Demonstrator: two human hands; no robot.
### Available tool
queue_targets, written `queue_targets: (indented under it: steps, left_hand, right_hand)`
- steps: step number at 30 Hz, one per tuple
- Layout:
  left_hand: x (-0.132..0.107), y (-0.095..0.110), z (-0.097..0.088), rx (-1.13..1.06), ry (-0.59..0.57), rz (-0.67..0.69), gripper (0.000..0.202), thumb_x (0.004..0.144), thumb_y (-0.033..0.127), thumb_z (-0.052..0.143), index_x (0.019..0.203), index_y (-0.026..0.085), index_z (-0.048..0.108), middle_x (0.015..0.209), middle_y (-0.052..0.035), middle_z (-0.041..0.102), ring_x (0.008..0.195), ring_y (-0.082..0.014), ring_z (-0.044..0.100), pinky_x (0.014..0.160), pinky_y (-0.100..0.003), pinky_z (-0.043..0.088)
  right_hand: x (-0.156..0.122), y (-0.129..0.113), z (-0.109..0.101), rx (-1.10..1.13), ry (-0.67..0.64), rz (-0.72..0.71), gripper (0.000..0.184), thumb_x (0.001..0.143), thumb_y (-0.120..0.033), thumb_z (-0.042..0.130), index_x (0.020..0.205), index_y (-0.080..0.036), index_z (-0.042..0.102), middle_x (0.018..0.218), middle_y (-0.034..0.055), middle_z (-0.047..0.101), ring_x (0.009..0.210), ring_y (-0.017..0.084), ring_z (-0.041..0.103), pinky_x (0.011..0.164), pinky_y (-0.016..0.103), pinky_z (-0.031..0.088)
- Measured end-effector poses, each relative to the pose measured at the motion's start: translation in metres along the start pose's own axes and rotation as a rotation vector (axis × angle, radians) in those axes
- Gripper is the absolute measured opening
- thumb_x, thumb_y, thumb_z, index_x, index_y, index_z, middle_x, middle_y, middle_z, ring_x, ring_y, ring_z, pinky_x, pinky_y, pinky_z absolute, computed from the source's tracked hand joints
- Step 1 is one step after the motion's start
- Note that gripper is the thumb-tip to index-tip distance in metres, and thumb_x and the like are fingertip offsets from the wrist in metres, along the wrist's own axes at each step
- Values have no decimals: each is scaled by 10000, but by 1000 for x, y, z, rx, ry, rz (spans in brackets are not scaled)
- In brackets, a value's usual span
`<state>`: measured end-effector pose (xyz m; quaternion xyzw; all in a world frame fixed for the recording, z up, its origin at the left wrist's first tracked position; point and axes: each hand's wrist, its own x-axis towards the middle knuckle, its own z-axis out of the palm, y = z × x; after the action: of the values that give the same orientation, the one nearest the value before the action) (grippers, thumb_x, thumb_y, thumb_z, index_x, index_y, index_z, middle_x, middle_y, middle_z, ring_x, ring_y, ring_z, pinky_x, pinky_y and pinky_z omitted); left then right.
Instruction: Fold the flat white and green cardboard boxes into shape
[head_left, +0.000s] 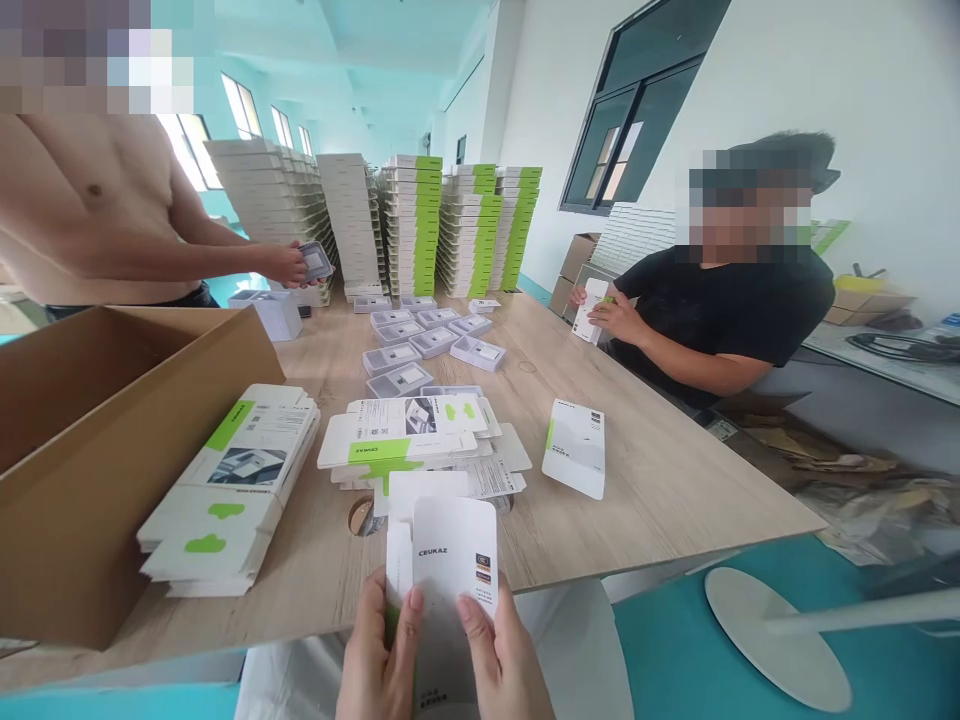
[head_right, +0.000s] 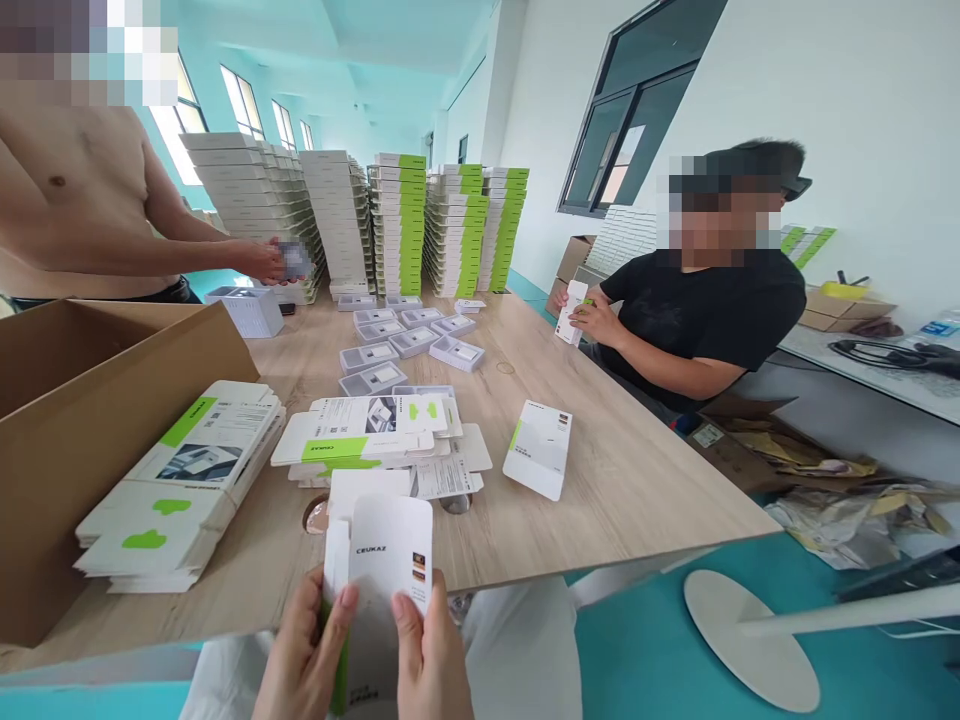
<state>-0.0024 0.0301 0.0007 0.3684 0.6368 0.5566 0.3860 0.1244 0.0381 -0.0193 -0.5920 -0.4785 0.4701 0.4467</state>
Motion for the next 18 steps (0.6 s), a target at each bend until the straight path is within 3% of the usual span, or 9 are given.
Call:
queue_targets:
  steps: [3, 5, 8, 13, 18]
  left_hand:
    - [-2, 3, 0, -71, 55, 39, 697, 912, 718, 658, 1379, 212, 550, 1387, -156, 703, 1306, -307, 654, 1022, -344, 539]
    - [-3, 5, -2, -115, 38, 49, 728, 934, 699, 639, 1471, 230, 487, 1495, -165, 651, 1410, -322, 596, 1073, -367, 536]
    - [-7, 2, -9, -138, 1, 21, 740, 947, 664, 639, 1539, 260, 457, 1473, -135, 691, 1380, -320, 638, 1068, -368, 568]
    - [-17, -16, -21, -45, 21, -38, 622, 942, 684, 629, 1402, 268, 587, 1335, -87, 783, 1284, -309, 699, 984, -345, 616]
    - [-26, -14, -22, 87, -35, -46, 611, 976, 756, 482, 1262, 235, 626, 1175, -96, 824, 1302, -329, 687, 868, -367, 620]
  right_hand:
    - [-4, -3, 4, 98, -107, -62, 701, 930, -800, 549, 1362, -256, 636, 1299, 163, 784, 1172, 342, 761, 974, 394, 622]
    - [-6, -8, 4, 171, -144, -111, 750, 922, -763, 609, 1479, -263, 564, 1367, 161, 749, 1202, 333, 747, 983, 398, 618]
    - [-6, -17, -1, 212, -134, -138, 788, 967, -718, 586, 1615, -294, 436, 1391, 143, 732, 1175, 301, 749, 978, 390, 612]
    - [-10, -26, -11, 165, -181, -133, 603, 992, -669, 585, 1448, -281, 654, 1284, 130, 776, 998, 262, 756, 902, 365, 618]
    - [-20, -29, -17, 151, -235, -118, 584, 987, -686, 571, 1347, -244, 694, 1104, 127, 782, 823, 231, 731, 779, 364, 623]
